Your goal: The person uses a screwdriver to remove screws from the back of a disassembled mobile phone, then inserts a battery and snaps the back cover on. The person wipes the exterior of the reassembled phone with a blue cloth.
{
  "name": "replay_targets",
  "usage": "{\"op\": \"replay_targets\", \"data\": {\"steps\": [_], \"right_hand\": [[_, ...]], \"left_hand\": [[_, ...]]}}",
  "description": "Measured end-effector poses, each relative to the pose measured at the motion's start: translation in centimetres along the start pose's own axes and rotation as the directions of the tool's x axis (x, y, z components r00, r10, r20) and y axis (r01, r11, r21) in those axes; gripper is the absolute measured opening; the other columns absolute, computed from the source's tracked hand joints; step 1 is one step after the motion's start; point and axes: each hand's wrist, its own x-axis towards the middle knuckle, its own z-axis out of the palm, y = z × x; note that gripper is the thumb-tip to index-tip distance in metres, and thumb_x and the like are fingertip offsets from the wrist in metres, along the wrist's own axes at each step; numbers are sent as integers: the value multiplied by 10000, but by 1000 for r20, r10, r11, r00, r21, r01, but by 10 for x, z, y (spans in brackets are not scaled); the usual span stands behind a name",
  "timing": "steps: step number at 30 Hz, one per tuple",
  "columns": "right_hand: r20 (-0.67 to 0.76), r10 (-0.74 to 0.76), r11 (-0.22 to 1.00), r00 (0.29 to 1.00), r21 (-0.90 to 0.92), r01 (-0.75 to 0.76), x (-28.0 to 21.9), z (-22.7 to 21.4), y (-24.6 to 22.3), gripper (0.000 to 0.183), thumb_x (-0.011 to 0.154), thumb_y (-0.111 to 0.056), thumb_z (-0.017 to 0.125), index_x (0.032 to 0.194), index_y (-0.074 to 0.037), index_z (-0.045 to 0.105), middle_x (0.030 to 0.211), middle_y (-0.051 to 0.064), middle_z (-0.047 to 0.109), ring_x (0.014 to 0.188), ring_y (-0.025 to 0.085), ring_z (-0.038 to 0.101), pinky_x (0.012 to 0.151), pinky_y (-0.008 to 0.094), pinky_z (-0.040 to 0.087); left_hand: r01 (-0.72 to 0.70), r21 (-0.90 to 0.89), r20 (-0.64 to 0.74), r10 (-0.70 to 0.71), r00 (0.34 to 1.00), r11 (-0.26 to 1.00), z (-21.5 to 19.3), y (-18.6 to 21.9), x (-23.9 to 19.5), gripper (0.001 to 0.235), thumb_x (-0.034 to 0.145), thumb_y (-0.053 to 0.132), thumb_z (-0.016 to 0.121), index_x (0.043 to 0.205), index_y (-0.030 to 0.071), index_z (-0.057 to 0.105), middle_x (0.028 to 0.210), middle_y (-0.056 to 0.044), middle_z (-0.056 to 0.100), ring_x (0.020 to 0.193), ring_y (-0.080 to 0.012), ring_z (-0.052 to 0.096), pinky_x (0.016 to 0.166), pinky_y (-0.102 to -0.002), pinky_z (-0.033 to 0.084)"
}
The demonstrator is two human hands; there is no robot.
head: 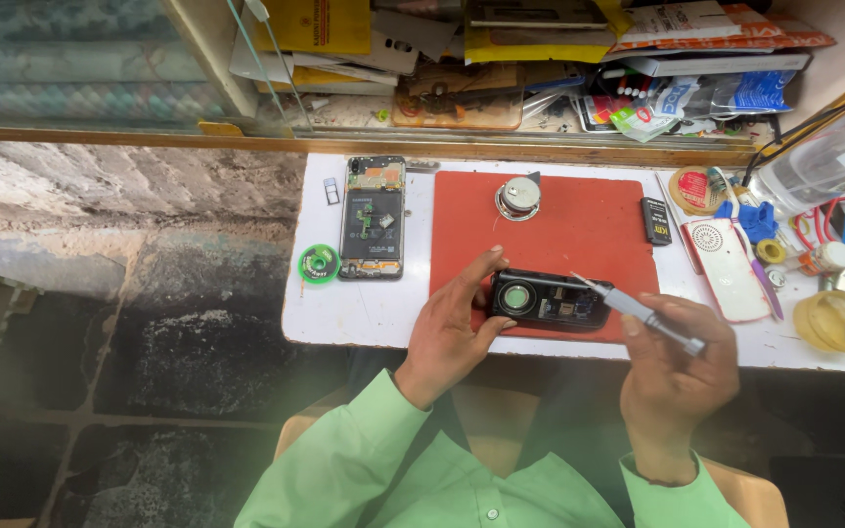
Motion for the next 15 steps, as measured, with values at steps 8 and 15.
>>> {"op": "replay_targets", "data": {"steps": [8,15], "right_hand": [[-88,196,951,977,259,-168,21,-14,32,335,1065,108,669,1323,-17,496,1164,166,657,996,221,683,858,356,597],[-74,229,951,971,231,-207,21,-2,50,364,1050,103,653,1352,-18,490,1215,175,638,981,225,665,918,401,611]], "left_hand": [[-99,-11,-15,99,995,995,2,0,-2,815,858,38,807,1551,158,396,1463,-117,590,1188,-304,690,1000,-364,600],[-33,74,19,32,999,997,-4,7,6,761,819,89,827,1489,84,467,1377,-130,597,1197,-328,628,1031,-396,535]]}}
